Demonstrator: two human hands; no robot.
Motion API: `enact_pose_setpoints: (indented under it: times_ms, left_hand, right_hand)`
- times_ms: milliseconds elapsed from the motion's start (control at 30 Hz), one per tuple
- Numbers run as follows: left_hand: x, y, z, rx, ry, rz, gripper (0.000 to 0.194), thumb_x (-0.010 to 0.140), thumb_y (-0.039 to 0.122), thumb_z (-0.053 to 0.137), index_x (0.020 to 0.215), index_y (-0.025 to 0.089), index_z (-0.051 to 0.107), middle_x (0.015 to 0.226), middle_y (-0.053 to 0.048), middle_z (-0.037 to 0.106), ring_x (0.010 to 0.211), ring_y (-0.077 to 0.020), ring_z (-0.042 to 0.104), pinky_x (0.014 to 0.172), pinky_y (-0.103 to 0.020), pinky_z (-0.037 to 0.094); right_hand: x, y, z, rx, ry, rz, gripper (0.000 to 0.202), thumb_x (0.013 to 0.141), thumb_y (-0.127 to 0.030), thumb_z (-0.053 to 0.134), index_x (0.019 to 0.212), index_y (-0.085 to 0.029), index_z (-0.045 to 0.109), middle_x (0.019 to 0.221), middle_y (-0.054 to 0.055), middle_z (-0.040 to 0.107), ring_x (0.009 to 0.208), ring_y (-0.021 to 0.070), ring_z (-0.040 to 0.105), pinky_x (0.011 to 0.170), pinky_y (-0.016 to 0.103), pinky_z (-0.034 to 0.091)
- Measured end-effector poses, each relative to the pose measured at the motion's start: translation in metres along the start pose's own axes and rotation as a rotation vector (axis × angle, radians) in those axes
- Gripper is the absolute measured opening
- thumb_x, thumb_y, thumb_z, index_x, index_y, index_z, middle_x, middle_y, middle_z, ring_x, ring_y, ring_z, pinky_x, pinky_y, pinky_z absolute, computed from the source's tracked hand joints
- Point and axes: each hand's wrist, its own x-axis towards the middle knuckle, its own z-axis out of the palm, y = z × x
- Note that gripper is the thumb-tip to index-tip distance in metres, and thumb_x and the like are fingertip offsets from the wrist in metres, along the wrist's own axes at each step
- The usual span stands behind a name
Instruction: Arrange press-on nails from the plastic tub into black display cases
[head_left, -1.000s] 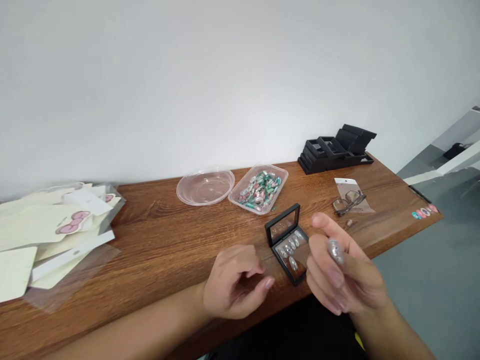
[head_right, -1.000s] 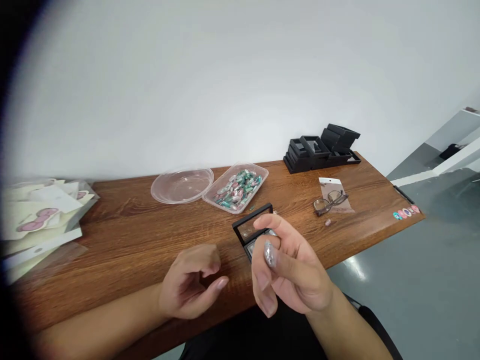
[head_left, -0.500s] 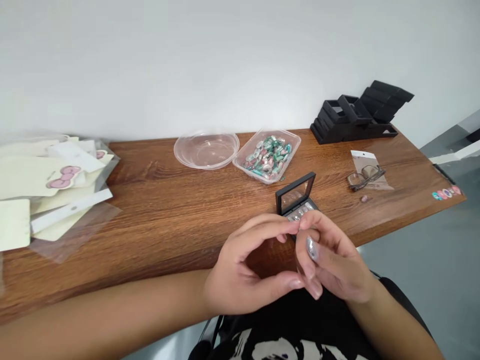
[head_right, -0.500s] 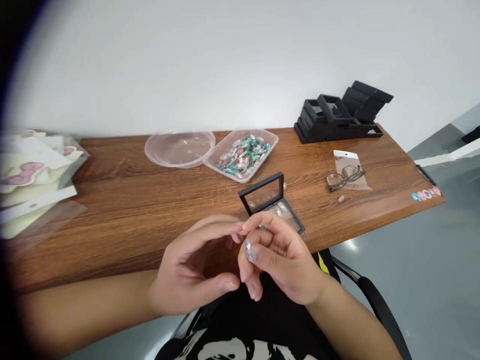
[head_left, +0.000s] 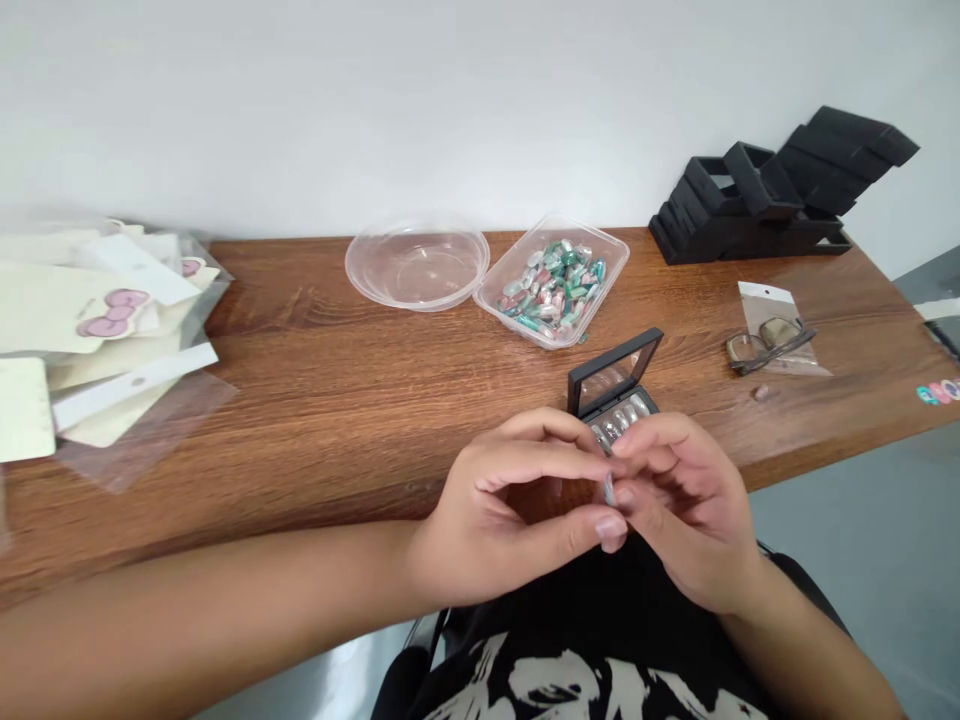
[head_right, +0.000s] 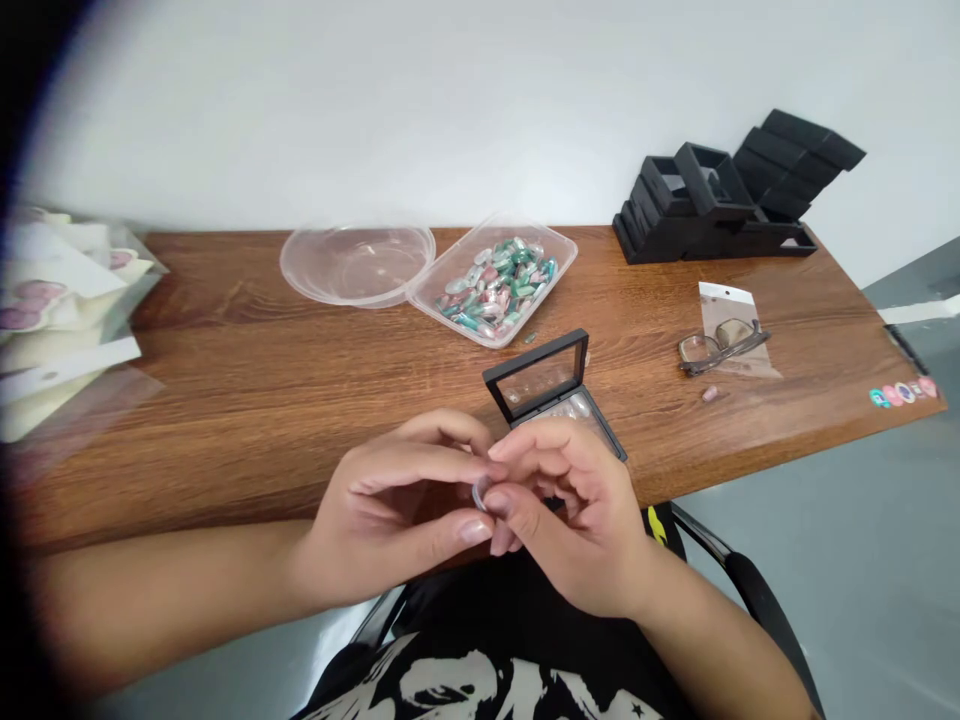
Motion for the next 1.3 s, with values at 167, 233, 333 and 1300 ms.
enact_pose_setpoints:
  times_ms: [167, 233, 333, 1300]
  left_hand:
    - [0.001, 0.0, 0.0, -0.015, 0.01, 0.038, 0.013, 0.083, 0.018, 0.076, 0.096, 0.022, 0.074, 0.094, -0.003, 0.067, 0.065, -0.0093, 0.07, 0.059, -0.018, 0.063]
    - [0.003, 0.003, -0.002, 0.018, -0.002, 0.055, 0.012, 0.084, 0.018, 0.075, 0.095, 0.022, 0.074, 0.093, -0.002, 0.068, 0.064, -0.0089, 0.07, 0.058, -0.017, 0.062]
    - [0.006, 0.006, -0.005, 0.086, -0.002, 0.066, 0.01, 0.083, 0.019, 0.076, 0.093, 0.021, 0.075, 0.091, -0.004, 0.07, 0.063, -0.0102, 0.07, 0.058, -0.019, 0.062]
    - [0.013, -0.009, -0.007, 0.017, 0.072, 0.001, 0.006, 0.079, 0.012, 0.076, 0.078, 0.015, 0.071, 0.081, -0.006, 0.078, 0.066, -0.0145, 0.073, 0.058, -0.021, 0.06]
  right_hand:
    - [0.0, -0.001, -0.002, -0.025, 0.004, -0.017, 0.02, 0.09, -0.013, 0.066, 0.105, -0.026, 0.062, 0.081, -0.003, 0.071, 0.06, 0.0057, 0.068, 0.057, 0.015, 0.058]
    - [0.0, -0.001, -0.001, -0.023, 0.011, -0.005, 0.02, 0.089, -0.013, 0.067, 0.104, -0.026, 0.062, 0.081, -0.003, 0.072, 0.059, 0.0068, 0.068, 0.056, 0.016, 0.059]
    - [-0.001, -0.001, 0.0, -0.025, 0.034, 0.01, 0.019, 0.089, -0.014, 0.067, 0.103, -0.026, 0.062, 0.079, -0.003, 0.072, 0.058, 0.0078, 0.069, 0.054, 0.017, 0.059]
    - [0.157, -0.054, -0.026, -1.018, 0.072, -0.451, 0.011, 0.088, -0.02, 0.068, 0.096, -0.012, 0.07, 0.092, 0.002, 0.073, 0.084, 0.0126, 0.069, 0.07, 0.022, 0.053]
